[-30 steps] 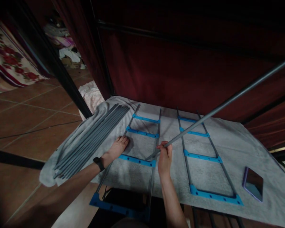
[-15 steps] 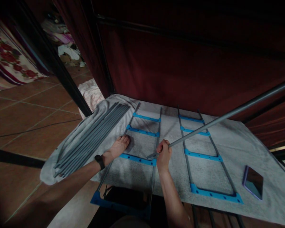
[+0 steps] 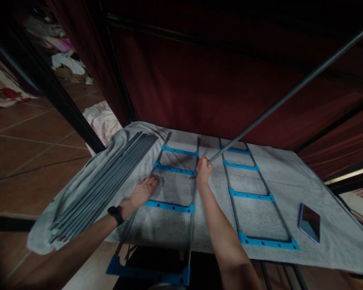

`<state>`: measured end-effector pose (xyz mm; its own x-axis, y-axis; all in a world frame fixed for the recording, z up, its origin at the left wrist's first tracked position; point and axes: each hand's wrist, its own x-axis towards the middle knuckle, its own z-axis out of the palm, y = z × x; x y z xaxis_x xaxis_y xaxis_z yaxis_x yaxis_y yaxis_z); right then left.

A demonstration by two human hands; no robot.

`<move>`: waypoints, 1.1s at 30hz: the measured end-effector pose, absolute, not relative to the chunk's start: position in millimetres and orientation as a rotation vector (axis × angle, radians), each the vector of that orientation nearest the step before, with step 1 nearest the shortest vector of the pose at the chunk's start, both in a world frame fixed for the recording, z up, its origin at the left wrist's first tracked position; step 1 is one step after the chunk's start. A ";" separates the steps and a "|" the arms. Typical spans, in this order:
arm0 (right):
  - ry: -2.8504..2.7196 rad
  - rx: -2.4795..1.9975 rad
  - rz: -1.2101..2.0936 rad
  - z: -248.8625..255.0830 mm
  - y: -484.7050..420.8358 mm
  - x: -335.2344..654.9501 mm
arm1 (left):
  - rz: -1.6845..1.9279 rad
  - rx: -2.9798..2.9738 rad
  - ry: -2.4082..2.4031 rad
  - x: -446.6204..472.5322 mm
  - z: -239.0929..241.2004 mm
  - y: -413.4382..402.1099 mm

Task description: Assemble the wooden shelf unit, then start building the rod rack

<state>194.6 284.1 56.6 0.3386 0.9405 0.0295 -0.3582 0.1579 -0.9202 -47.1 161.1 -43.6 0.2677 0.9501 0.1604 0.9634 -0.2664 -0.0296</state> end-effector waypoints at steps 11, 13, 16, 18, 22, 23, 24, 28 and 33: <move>-0.846 -1.049 0.980 56.1 321.3 187.2 | -0.216 -2.407 -1.823 -48.4 -45.3 162.1; -0.890 -1.068 0.972 54.4 321.9 186.4 | -0.206 -2.409 -1.833 -48.4 -45.7 162.3; -0.951 -1.065 0.960 52.2 320.5 186.7 | -0.198 -2.410 -1.841 -48.7 -47.5 162.6; -0.949 -1.045 0.971 51.2 318.5 187.4 | -0.186 -2.405 -1.841 -48.8 -48.7 162.8; -0.936 -1.019 1.001 50.6 314.5 188.4 | -0.176 -2.387 -1.835 -48.8 -48.6 163.1; -0.941 -1.017 1.004 50.5 313.6 188.6 | -0.177 -2.383 -1.830 -48.7 -47.9 163.1; -0.945 -1.016 1.008 50.6 312.9 188.8 | -0.178 -2.381 -1.825 -48.5 -47.1 163.1; -0.950 -1.003 1.030 50.8 310.5 189.9 | -0.180 -2.361 -1.822 -47.5 -43.1 162.0; -0.993 -0.984 1.041 51.1 309.4 192.1 | -0.160 -2.354 -1.849 -47.3 -41.8 160.9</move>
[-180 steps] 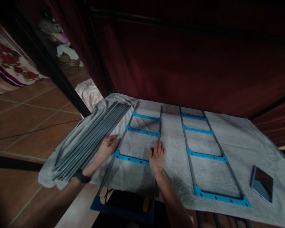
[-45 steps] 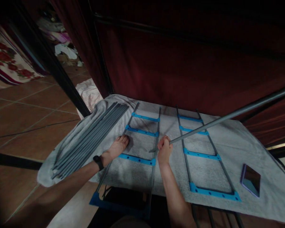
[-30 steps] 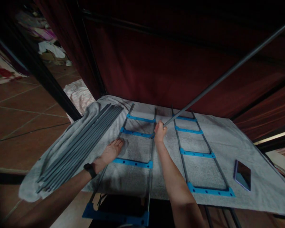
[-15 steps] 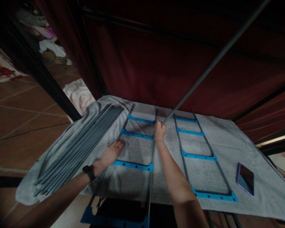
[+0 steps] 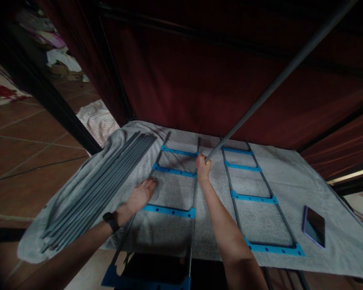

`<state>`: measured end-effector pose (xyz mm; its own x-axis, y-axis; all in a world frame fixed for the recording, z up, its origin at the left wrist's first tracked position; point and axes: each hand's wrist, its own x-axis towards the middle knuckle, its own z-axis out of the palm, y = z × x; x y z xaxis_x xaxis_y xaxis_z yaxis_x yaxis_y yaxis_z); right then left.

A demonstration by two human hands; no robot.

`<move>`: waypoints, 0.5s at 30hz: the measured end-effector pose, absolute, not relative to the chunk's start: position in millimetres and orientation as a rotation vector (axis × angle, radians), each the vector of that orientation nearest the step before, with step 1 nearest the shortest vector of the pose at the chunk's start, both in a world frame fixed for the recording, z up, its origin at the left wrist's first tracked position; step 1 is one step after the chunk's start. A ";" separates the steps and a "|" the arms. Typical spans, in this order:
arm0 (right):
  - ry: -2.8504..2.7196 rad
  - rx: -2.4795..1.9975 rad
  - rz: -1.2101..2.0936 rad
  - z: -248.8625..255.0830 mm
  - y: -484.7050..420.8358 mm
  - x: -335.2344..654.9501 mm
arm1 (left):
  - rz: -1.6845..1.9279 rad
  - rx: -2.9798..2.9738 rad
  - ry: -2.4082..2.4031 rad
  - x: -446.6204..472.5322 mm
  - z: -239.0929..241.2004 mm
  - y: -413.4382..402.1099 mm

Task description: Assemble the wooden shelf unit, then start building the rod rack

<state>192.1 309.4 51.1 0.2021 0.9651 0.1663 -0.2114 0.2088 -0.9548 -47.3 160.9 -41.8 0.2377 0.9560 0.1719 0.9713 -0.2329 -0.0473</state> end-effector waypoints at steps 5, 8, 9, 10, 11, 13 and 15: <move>-1.045 -0.991 1.059 49.8 309.8 192.8 | -0.168 -2.375 -1.838 -48.2 -44.5 162.4; -1.056 -0.997 1.090 47.7 310.6 193.0 | -0.189 -2.382 -1.833 -48.4 -44.6 163.0; -1.062 -1.003 1.100 46.8 311.0 193.2 | -0.196 -2.382 -1.832 -48.4 -44.3 163.0; -1.071 -1.009 1.111 46.0 311.6 193.4 | -0.203 -2.381 -1.831 -48.4 -43.9 162.9; -1.080 -1.014 1.120 45.3 312.2 193.7 | -0.211 -2.378 -1.828 -48.4 -43.5 162.7; -1.099 -1.015 1.131 44.2 314.0 194.1 | -0.225 -2.372 -1.813 -48.5 -43.4 162.5; -1.109 -1.007 1.134 43.8 316.1 193.9 | -0.229 -2.371 -1.791 -48.9 -44.5 162.6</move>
<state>193.9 316.1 43.8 0.0714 0.9874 0.1411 -0.1628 0.1511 -0.9750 -48.9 162.6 -44.5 0.2708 0.9376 0.2180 0.9623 -0.2696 -0.0359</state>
